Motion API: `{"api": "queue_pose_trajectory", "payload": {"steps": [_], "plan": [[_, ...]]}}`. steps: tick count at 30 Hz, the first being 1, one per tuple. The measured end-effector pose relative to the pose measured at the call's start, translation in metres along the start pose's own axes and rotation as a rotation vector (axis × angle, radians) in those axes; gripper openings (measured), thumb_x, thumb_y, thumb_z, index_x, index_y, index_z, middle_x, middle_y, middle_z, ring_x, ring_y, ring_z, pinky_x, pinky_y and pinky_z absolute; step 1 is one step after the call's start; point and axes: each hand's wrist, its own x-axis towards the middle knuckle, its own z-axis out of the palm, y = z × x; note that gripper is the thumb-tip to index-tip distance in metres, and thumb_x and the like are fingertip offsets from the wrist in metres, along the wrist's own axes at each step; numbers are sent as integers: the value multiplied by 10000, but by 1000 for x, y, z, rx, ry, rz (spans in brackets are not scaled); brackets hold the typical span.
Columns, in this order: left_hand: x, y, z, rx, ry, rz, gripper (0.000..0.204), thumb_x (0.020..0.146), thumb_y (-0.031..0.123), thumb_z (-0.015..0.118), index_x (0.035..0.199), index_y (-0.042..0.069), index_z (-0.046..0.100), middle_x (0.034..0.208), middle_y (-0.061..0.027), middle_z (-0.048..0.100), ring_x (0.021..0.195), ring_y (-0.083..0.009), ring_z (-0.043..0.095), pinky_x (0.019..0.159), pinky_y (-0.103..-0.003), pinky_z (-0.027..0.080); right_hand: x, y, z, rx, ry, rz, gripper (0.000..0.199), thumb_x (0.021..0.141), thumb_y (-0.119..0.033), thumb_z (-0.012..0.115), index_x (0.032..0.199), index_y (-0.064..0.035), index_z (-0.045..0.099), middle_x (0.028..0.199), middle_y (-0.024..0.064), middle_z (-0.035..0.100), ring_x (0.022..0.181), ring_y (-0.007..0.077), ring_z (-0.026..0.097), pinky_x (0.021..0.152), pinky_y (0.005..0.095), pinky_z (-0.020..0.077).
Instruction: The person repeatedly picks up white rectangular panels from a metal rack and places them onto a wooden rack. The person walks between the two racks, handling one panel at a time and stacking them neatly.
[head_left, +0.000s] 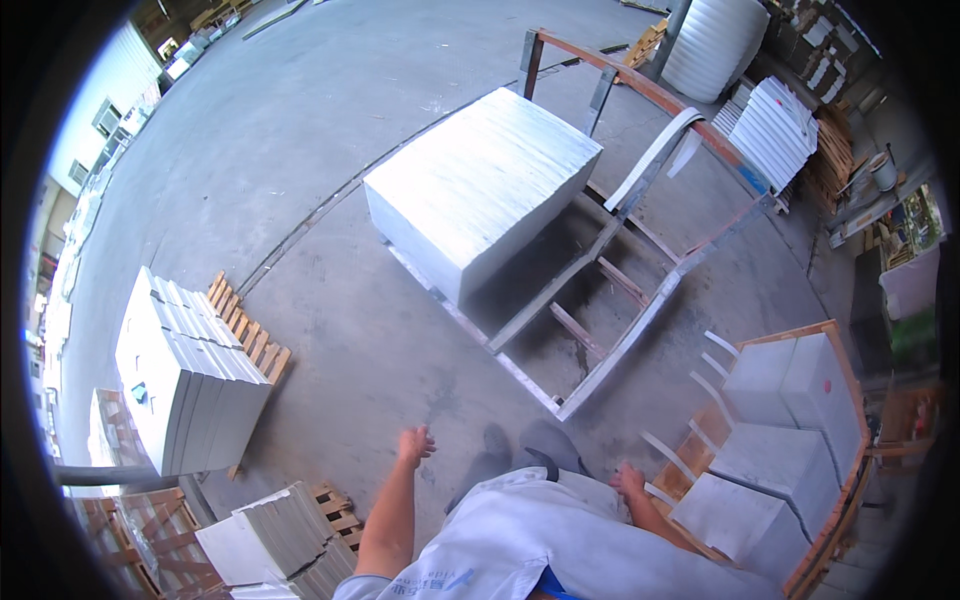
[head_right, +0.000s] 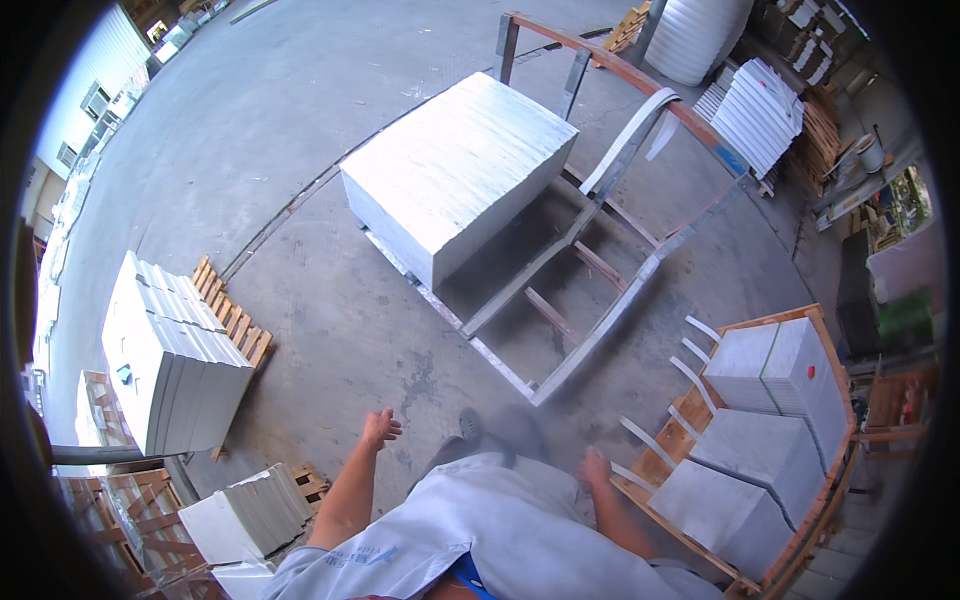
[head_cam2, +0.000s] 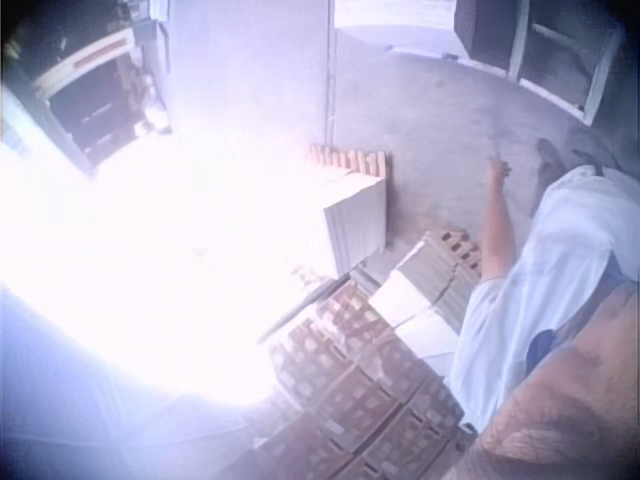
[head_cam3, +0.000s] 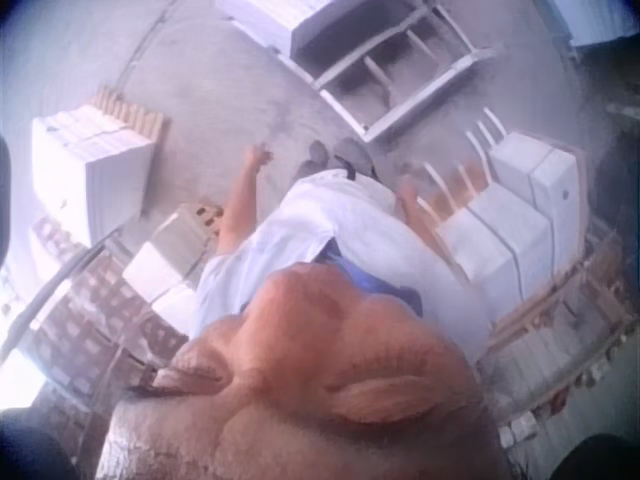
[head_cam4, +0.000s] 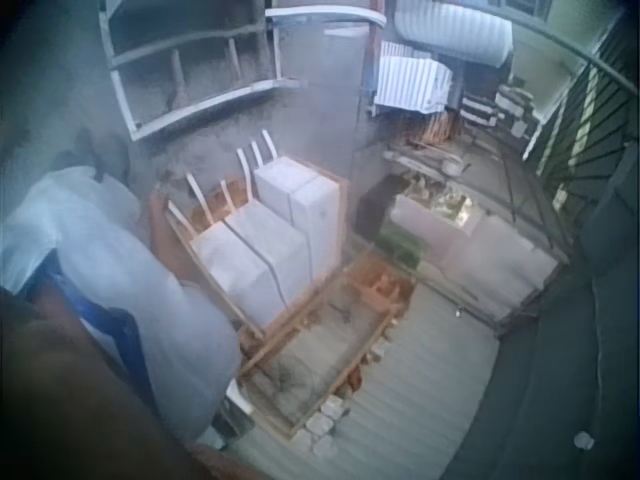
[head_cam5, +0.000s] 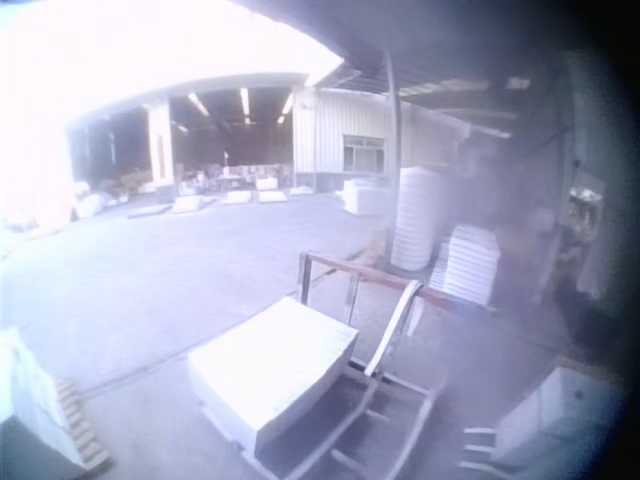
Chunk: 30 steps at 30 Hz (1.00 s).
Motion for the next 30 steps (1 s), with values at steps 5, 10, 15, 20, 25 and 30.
{"api": "queue_pose_trajectory", "payload": {"steps": [5,10,15,20,25,30], "plan": [[0,-11,-18,-146,-33,-71,437,867,302,404,1093,-67,466,915,-219,610,705,-306,633,589,-377,509,16,-88,63,87,-134,138,374,865,-373,496,658,-62,488,526,49,483,425,158,492,347,297,361],[25,12,-49,-164,-27,-153,508,876,303,387,1174,-109,391,981,-269,588,792,-355,628,630,-393,520,38,-133,138,-106,-76,23,377,853,-394,505,793,-26,554,631,77,552,487,181,545,385,296,405],[44,102,-75,-31,-69,-88,546,860,291,410,1182,-142,334,1000,-307,558,797,-374,622,623,-416,520,67,-174,202,58,-166,33,423,836,-424,534,884,-6,581,712,92,594,569,185,584,420,298,438],[95,180,-114,362,-168,115,493,864,286,416,1077,-158,419,967,-295,574,789,-379,631,619,-397,509,72,-223,249,-116,-54,-80,441,858,-452,469,731,-59,622,532,59,566,407,168,522,413,295,433],[230,244,-156,574,-253,133,480,863,303,419,1043,-140,461,984,-291,571,791,-377,629,629,-395,507,73,-269,298,-47,59,-61,470,863,-432,458,688,-16,591,555,103,597,411,201,544,452,340,457],[311,350,-180,385,-243,-148,497,867,318,418,1133,-102,394,1024,-291,554,785,-373,623,608,-402,518,72,-263,359,267,175,116,477,860,-436,465,688,-7,584,577,94,601,415,195,527,424,348,436]]}}
